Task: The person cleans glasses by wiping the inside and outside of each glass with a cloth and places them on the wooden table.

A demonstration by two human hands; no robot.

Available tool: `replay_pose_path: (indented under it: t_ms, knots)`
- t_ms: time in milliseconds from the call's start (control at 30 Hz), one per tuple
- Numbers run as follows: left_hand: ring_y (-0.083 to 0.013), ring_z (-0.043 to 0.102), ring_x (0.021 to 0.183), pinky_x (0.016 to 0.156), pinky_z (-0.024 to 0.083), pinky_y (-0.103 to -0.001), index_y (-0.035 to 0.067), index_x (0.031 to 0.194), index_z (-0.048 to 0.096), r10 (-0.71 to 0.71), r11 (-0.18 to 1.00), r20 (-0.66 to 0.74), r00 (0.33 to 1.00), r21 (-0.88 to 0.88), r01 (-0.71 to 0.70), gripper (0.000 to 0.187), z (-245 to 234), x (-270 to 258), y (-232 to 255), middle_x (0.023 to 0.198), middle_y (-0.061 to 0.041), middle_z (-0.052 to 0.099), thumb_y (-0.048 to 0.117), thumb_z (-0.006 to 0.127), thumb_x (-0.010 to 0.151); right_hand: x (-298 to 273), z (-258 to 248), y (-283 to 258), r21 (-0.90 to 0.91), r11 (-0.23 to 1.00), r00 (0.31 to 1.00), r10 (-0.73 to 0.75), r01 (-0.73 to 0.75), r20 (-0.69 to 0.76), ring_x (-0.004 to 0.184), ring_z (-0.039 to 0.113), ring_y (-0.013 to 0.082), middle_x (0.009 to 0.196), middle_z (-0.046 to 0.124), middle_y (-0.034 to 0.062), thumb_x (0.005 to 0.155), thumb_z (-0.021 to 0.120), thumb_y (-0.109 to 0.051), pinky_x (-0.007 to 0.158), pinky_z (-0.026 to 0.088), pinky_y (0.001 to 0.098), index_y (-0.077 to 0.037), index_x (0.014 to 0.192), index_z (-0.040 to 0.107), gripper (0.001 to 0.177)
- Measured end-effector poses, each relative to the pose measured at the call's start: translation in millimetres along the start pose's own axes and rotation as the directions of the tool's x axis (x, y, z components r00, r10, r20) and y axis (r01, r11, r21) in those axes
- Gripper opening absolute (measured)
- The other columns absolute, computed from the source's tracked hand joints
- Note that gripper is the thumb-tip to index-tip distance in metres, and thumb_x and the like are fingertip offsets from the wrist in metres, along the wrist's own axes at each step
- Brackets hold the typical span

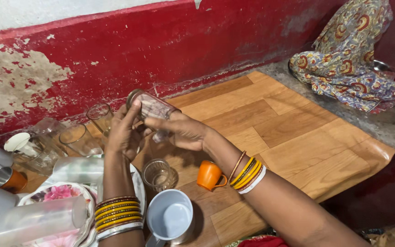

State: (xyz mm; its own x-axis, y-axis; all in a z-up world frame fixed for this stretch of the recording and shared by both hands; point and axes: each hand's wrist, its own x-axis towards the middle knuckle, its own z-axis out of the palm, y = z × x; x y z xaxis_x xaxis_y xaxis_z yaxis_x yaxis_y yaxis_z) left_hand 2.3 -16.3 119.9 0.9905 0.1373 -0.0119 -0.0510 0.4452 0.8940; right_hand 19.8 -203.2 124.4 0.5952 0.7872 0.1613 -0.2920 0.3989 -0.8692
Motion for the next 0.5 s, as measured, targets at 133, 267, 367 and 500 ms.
replay_pose_path:
  t_ms: [133, 267, 367, 500]
  knots:
    - [-0.0154, 0.069, 0.085, 0.062, 0.061, -0.027, 0.009, 0.119, 0.064, 0.053, 0.998, 0.074, 0.996, 0.034, -0.055, 0.037, -3.1, 9.9, 7.8, 0.101, -0.002, 0.071, 0.031, 0.077, 0.093, 7.2, 7.6, -4.2, -0.477, 0.879, 0.999, -0.043, 0.029, -0.019, 0.11, 0.063, 0.0164, 0.127, 0.064, 0.0055, 0.088, 0.079, -0.024, 0.085, 0.056, 0.0347, -0.01, 0.15, 0.045, 0.071]
    - [-0.0185, 0.07, 0.084, 0.063, 0.061, -0.033, 0.011, 0.12, 0.061, -0.031, 0.999, 0.026, 0.999, 0.013, 0.03, 0.038, -3.8, 9.9, 3.7, 0.099, -0.003, 0.07, 0.028, 0.075, 0.089, 13.1, 8.6, -5.9, -0.899, 0.434, 0.997, -0.074, 0.056, 0.026, 0.115, 0.066, 0.0153, 0.125, 0.071, 0.0065, 0.081, 0.077, -0.019, 0.099, 0.054, 0.0317, -0.008, 0.148, 0.047, 0.074]
    - [-0.0185, 0.069, 0.084, 0.065, 0.059, -0.035, 0.014, 0.121, 0.059, -0.04, 0.998, 0.015, 0.999, -0.046, 0.04, 0.038, -1.8, 10.5, -5.9, 0.1, -0.003, 0.069, 0.027, 0.075, 0.09, 12.9, 1.1, 0.7, -0.98, 0.201, 0.998, -0.068, 0.015, 0.001, 0.117, 0.062, 0.016, 0.127, 0.068, 0.0067, 0.081, 0.079, -0.019, 0.101, 0.051, 0.0332, -0.009, 0.145, 0.053, 0.07]
    - [-0.0209, 0.073, 0.09, 0.075, 0.066, -0.04, 0.019, 0.12, 0.057, -0.068, 0.98, -0.023, 0.997, -0.19, 0.063, 0.042, -2.3, 10.2, -19.8, 0.102, -0.003, 0.071, 0.019, 0.075, 0.082, 10.0, -3.4, 22.8, -0.658, 0.752, 0.987, -0.135, 0.041, -0.093, 0.12, 0.062, 0.0152, 0.128, 0.068, 0.0014, 0.083, 0.075, -0.017, 0.103, 0.05, 0.0322, -0.009, 0.142, 0.054, 0.063]
